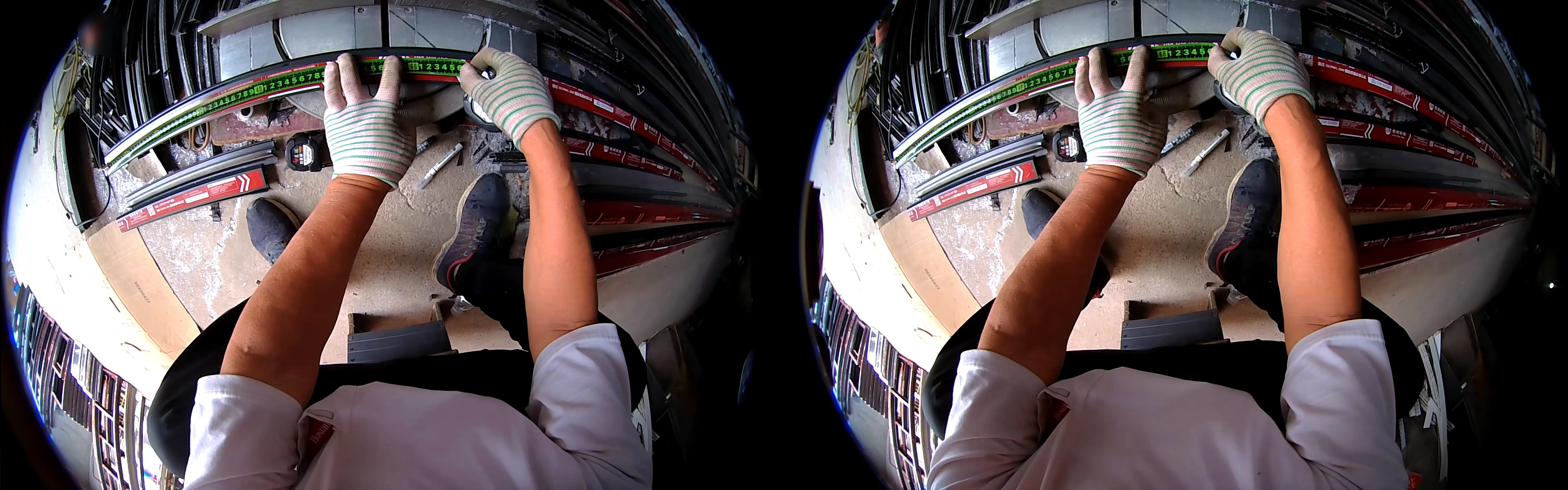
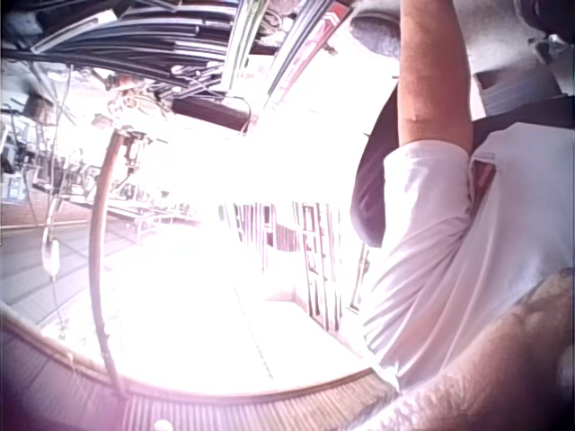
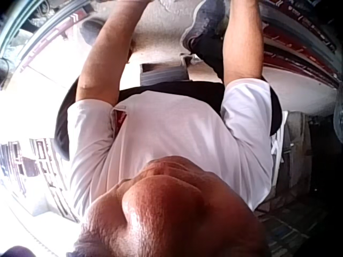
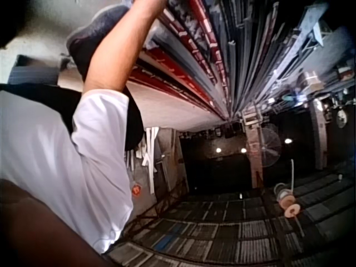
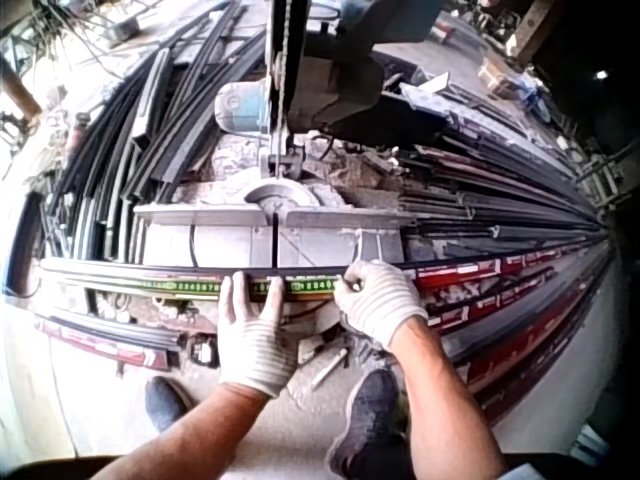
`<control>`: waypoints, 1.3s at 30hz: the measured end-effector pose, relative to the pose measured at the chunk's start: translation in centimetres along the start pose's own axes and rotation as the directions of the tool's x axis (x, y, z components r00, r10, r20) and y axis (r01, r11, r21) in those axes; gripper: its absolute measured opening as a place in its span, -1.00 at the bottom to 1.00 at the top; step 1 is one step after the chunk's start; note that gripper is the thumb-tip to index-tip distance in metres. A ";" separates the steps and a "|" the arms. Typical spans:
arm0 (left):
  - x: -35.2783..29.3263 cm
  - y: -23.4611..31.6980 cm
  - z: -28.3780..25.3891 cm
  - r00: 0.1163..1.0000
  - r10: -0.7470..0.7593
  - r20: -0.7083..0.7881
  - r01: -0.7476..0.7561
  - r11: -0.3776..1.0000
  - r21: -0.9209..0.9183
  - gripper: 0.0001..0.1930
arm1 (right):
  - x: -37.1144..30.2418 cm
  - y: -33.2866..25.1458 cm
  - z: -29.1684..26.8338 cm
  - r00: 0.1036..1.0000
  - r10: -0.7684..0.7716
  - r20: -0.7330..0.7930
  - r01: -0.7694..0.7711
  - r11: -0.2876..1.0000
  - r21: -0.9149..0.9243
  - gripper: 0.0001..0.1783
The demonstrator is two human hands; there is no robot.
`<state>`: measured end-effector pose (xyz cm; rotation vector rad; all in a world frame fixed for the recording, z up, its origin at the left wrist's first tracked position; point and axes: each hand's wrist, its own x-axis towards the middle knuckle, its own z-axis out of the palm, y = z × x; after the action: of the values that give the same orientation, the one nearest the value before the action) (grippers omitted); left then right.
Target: The person measures and marks a long metal profile with a tape measure and marker, then uses a miter saw to cut it to size. They repeat the process with another profile, measuring and cutting it precisely.
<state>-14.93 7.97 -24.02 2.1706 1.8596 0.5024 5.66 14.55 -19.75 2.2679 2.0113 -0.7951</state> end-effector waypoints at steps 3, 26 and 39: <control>0.0 -0.1 0.0 1.000 0.009 -0.007 -0.009 1.000 0.014 -0.22 | 0.0 -0.1 -0.2 1.000 -0.008 0.006 0.008 1.000 0.003 -0.60; 2.6 -14.7 -12.2 0.990 -0.134 -0.045 0.139 0.982 0.128 -0.46 | -7.5 0.9 6.7 0.828 -0.438 0.350 0.093 0.723 0.685 -0.78; 4.2 -25.1 -11.6 0.960 -0.028 0.280 -0.127 0.846 0.518 -0.41 | -12.0 0.5 15.9 0.782 -0.489 0.387 0.468 0.870 0.155 -0.66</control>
<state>-41.80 15.74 -22.90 2.4600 1.9446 -0.3561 -0.25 -1.93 -29.29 1.4141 2.3708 -1.2430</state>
